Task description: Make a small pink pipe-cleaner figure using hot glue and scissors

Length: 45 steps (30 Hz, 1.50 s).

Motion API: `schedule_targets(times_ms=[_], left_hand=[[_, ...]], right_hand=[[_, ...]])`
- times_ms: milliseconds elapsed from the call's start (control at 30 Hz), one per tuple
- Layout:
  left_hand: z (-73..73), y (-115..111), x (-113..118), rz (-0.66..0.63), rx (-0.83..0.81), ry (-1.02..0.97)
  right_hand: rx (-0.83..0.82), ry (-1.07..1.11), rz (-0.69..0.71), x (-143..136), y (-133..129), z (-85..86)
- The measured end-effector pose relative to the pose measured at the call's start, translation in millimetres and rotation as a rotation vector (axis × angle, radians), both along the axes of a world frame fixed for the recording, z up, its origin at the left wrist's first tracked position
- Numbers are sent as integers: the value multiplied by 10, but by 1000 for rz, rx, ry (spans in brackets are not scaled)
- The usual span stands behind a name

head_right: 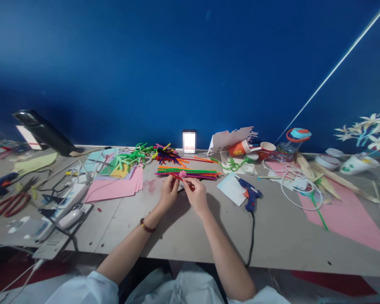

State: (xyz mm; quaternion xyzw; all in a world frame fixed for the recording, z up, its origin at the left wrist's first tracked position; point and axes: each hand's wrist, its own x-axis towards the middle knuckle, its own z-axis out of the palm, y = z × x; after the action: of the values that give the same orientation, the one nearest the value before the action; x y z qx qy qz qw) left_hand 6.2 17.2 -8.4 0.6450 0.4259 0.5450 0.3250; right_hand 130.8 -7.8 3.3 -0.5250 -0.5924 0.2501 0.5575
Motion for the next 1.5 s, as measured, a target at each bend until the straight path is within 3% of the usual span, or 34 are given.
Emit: schedule_targets(times_ms=[200,333,567,1067,1233,1400,1500], left_hand=[[36,-11,81,-199,-443,-596],[43,4,88,-236,-584,-803],[30,15,98,-249,-614,-822],[54,-7,89,-213,-466,-738],[27,16,93,-235,-475,-827],[85,-5,100,-261,-533,-859],[129,-29,91,-317,-566,-802]], right_hand=[[62,-91,-4,-43,-26,-15],[129,-291,-110,-81,-71,-32],[219,-517,-294,-53,-96,-58],[233,-584,-347,-87,-109,-67],[86,-442,-276,-142,-104,-128],[-87,-7,-105,-44,8,-168],[-154,138,-100,64,81,-164]])
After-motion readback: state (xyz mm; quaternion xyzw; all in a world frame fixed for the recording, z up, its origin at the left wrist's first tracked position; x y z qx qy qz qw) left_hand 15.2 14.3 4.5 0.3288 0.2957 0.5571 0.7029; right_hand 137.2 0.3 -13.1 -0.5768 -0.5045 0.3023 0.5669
